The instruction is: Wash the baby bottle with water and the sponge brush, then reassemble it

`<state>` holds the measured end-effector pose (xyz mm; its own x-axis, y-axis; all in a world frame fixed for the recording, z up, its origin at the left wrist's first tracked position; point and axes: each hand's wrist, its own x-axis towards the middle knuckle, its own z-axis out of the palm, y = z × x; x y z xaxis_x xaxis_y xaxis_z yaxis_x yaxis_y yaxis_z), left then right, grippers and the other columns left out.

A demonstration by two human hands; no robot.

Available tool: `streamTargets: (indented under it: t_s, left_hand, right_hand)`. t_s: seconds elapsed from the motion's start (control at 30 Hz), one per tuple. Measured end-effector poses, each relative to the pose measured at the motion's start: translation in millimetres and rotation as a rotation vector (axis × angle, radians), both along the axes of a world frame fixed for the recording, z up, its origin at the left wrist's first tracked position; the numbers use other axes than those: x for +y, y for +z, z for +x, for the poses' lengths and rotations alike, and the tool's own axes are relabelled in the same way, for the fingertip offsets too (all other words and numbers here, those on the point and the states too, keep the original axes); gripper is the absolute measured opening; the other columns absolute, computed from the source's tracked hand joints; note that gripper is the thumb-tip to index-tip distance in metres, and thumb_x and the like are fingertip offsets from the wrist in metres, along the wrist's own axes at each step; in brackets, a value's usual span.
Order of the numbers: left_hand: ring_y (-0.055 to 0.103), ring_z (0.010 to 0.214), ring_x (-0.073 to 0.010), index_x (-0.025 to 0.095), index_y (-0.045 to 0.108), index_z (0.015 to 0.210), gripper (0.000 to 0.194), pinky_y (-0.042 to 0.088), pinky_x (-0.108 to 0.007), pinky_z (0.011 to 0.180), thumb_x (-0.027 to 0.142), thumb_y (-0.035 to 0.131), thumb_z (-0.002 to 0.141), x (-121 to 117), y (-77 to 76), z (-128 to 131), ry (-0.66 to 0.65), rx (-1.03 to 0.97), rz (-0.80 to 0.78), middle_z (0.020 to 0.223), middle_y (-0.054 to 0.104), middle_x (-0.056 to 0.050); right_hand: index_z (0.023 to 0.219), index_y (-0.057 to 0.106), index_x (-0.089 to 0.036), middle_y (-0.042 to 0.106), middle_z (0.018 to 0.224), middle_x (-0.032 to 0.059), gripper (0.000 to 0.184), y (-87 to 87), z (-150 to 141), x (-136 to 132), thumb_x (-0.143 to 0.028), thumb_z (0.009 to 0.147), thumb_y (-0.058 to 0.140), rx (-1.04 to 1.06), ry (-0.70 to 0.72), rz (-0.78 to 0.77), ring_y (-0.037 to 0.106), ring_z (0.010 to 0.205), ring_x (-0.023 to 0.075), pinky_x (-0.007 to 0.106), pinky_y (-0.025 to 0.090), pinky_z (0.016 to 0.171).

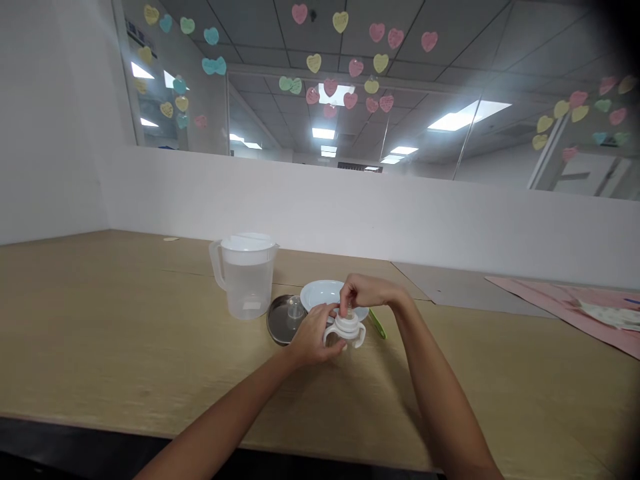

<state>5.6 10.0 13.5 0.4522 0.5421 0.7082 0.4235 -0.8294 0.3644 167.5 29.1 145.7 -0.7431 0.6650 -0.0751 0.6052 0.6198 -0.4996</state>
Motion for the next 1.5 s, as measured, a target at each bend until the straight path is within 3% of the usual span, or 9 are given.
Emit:
streamTargets:
  t_s: [0.17, 0.33, 0.53, 0.77, 0.93, 1.07, 1.17, 1.37, 1.5]
  left_hand:
    - [0.049, 0.098, -0.0238, 0.016, 0.039, 0.114, 0.054, 0.038, -0.038, 0.086, 0.037, 0.057, 0.067, 2.1, -2.1, -1.7, 0.026, 0.004, 0.012, 0.108, 0.052, -0.011]
    - [0.049, 0.098, -0.0232, 0.018, 0.037, 0.115, 0.056, 0.038, -0.037, 0.086, 0.032, 0.058, 0.065, 1.4, 0.0, -2.8, 0.031, 0.005, 0.001, 0.108, 0.051, -0.010]
    - [0.050, 0.096, -0.0236, 0.017, 0.039, 0.112, 0.056, 0.039, -0.037, 0.085, 0.028, 0.060, 0.060, 3.1, 0.8, -4.2, 0.050, 0.009, 0.032, 0.105, 0.052, -0.010]
    - [0.049, 0.095, -0.0232, 0.018, 0.039, 0.109, 0.055, 0.040, -0.037, 0.084, 0.027, 0.060, 0.059, 4.7, 0.9, -5.6, 0.055, 0.008, -0.005, 0.102, 0.052, -0.008]
    - [0.048, 0.091, -0.0229, 0.017, 0.041, 0.098, 0.048, 0.040, -0.037, 0.081, 0.028, 0.061, 0.056, 5.7, -0.2, -4.1, 0.102, 0.005, 0.004, 0.095, 0.050, -0.008]
    - [0.048, 0.093, -0.0241, 0.016, 0.039, 0.103, 0.054, 0.038, -0.039, 0.084, 0.027, 0.060, 0.055, 5.6, -1.1, -3.8, 0.093, 0.013, 0.056, 0.097, 0.051, -0.009]
    - [0.048, 0.093, -0.0246, 0.015, 0.039, 0.105, 0.055, 0.037, -0.040, 0.086, 0.026, 0.059, 0.055, 4.9, -0.5, -3.1, 0.076, 0.023, 0.077, 0.097, 0.052, -0.010]
    - [0.049, 0.088, -0.0223, 0.015, 0.043, 0.102, 0.050, 0.038, -0.040, 0.085, 0.032, 0.061, 0.058, 3.1, 2.0, -2.9, 0.067, 0.050, 0.053, 0.094, 0.052, -0.008]
    - [0.049, 0.092, -0.0220, 0.017, 0.045, 0.102, 0.045, 0.036, -0.038, 0.087, 0.043, 0.055, 0.067, 13.2, -0.6, -12.9, 0.019, -0.088, 0.021, 0.095, 0.054, -0.007]
  right_hand:
    - [0.074, 0.067, -0.015, 0.067, 0.074, 0.0014, 0.025, 0.8, 2.1, -0.1, -0.006, 0.056, 0.052, 0.032, -0.042, -0.042, 0.060, 0.073, 0.0149, 0.021, 0.046, 0.064]
    - [0.065, 0.060, -0.013, 0.061, 0.055, 0.0022, 0.015, -2.1, 1.5, -1.0, -0.025, 0.057, 0.064, -0.013, -0.274, -0.159, 0.056, 0.049, 0.0132, 0.023, 0.046, 0.046]
    - [0.049, 0.052, -0.015, 0.048, 0.039, -0.0016, 0.029, -6.5, -3.0, 2.1, -0.040, 0.059, 0.063, -0.114, -0.323, 0.014, 0.042, 0.032, 0.0079, 0.020, 0.033, 0.033]
    - [0.091, 0.055, -0.019, 0.060, 0.071, -0.0001, 0.059, -12.2, -9.7, -2.2, -0.032, 0.038, 0.076, -0.060, -0.347, -0.043, 0.056, 0.045, 0.0121, 0.019, 0.040, 0.036]
    - [0.086, 0.056, -0.016, 0.055, 0.047, -0.0004, 0.036, -17.0, -27.3, -8.6, -0.034, 0.056, 0.065, -0.221, -0.420, 0.034, 0.049, 0.032, 0.0128, 0.023, 0.036, 0.035]
    - [0.075, 0.057, -0.015, 0.055, 0.048, 0.0025, 0.027, -20.0, -30.2, -11.4, -0.039, 0.064, 0.056, -0.277, -0.373, 0.092, 0.047, 0.033, 0.0133, 0.026, 0.035, 0.037]
    - [0.072, 0.056, -0.016, 0.057, 0.055, 0.0029, 0.032, -34.5, -21.7, -12.8, -0.047, 0.066, 0.054, -0.159, -0.400, 0.163, 0.048, 0.041, 0.0128, 0.024, 0.033, 0.041]
    - [0.063, 0.051, -0.018, 0.047, 0.053, -0.0014, 0.043, -98.1, -10.3, -21.7, -0.057, 0.076, 0.039, 0.303, -0.698, 0.535, 0.044, 0.052, 0.0111, 0.022, 0.031, 0.050]
    - [0.062, 0.053, -0.017, 0.048, 0.058, 0.0015, 0.041, -121.8, -12.4, -25.5, -0.049, 0.082, 0.036, 0.383, -0.660, 0.735, 0.044, 0.059, 0.0138, 0.024, 0.033, 0.058]
